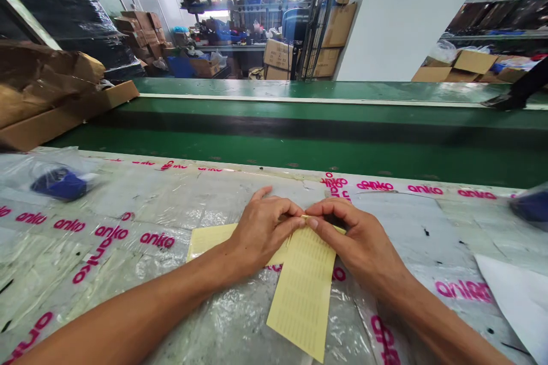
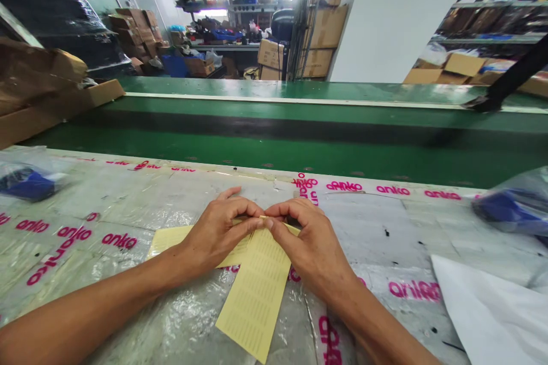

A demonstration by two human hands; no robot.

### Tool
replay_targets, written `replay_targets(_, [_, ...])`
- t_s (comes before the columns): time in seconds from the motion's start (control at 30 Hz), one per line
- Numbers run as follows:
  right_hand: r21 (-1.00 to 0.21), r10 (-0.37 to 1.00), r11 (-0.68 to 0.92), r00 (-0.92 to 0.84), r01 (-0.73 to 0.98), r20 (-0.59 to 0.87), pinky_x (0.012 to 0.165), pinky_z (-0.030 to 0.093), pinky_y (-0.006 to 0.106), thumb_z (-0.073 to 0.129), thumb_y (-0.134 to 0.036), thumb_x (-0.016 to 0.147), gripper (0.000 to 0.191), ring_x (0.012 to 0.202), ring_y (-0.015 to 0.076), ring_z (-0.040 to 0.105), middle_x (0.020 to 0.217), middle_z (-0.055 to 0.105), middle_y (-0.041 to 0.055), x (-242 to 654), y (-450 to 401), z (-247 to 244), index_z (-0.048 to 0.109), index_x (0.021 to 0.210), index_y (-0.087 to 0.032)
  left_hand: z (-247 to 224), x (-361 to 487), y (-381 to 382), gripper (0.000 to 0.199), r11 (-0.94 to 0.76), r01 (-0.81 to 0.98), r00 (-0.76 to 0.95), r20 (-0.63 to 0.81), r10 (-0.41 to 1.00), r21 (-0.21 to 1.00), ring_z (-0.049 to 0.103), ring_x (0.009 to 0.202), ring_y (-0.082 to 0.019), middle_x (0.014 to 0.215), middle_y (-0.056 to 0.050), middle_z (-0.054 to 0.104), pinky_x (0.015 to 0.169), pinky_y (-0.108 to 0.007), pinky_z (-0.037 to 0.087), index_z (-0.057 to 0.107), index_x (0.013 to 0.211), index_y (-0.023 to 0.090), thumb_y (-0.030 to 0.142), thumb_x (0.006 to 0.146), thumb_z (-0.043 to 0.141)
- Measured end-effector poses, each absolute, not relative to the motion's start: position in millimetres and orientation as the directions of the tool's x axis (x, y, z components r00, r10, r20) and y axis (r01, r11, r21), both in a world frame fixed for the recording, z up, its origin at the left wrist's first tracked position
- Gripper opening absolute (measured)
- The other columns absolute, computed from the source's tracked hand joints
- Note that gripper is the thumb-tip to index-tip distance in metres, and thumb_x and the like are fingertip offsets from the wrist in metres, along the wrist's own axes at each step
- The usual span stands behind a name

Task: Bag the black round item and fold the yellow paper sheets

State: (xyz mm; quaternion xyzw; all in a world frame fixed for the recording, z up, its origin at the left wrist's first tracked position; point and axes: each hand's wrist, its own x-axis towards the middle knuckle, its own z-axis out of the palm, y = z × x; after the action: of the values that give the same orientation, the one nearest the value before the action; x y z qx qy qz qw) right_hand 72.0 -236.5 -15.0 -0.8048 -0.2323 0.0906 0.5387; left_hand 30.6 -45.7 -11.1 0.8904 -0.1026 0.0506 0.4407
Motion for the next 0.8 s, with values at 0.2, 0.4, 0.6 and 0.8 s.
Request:
replay_targets(0.2, [-0.903,0.488,-0.285,0.859,0.323,0.153,0.081,0.044,0.033,0.062,-0.041,0.095,0.018,0.088,0.0188,0.063,0.092,0.069,-0.0011,73.5,-238.5,-15.8,0.07,0.09,-0.026,-12.4,30.0,-46.6,0.012,-0.626,-0.279,0.96,0.221,-0.171,0.728,0.063,0.077,-0.01,0.079,0.01,0.066,0.122,-0.047,0.018,0.066,0.086,0.02,0.016,0.098,0.066])
replay_targets(0.4, [-0.885,0.484,-0.284,0.852,0.37,0.2,0.085,0.044,0.032,0.062,-0.039,0.098,0.014,0.089,0.0164,0.064,0.095,0.07,-0.0043,72.8,-241.0,-18.2,0.071,0.094,-0.029,-11.9,28.0,-45.3,0.015,-0.652,-0.338,0.941,0.258,-0.218,0.679,0.063,0.079,-0.011,0.081,0.009,0.066,0.119,-0.049,0.021,0.062,0.086,0.019,0.019,0.101,0.06])
replay_targets(0.6, [-0.887,0.479,-0.279,0.854,0.368,0.204,0.086,0.045,0.031,0.063,-0.039,0.096,0.014,0.088,0.0159,0.064,0.094,0.071,-0.0039,72.3,-239.2,-18.0,0.072,0.092,-0.029,-11.2,26.7,-44.2,0.021,-0.65,-0.374,0.928,0.267,-0.261,0.662,0.062,0.084,-0.012,0.084,0.009,0.065,0.118,-0.048,0.022,0.06,0.085,0.02,0.023,0.105,0.053])
replay_targets(0.8, [-0.989,0.359,-0.144,0.933,0.038,-0.017,0.076,0.052,0.029,0.067,-0.055,0.089,0.048,0.093,0.0188,0.067,0.102,0.073,0.0015,79.2,-243.8,-11.7,0.062,0.13,-0.03,-8.7,28.5,-42.0,0.027,-0.59,-0.275,0.959,0.178,-0.218,0.759,0.056,0.073,-0.01,0.074,0.01,0.056,0.117,-0.044,0.023,0.054,0.079,0.019,0.025,0.105,0.048])
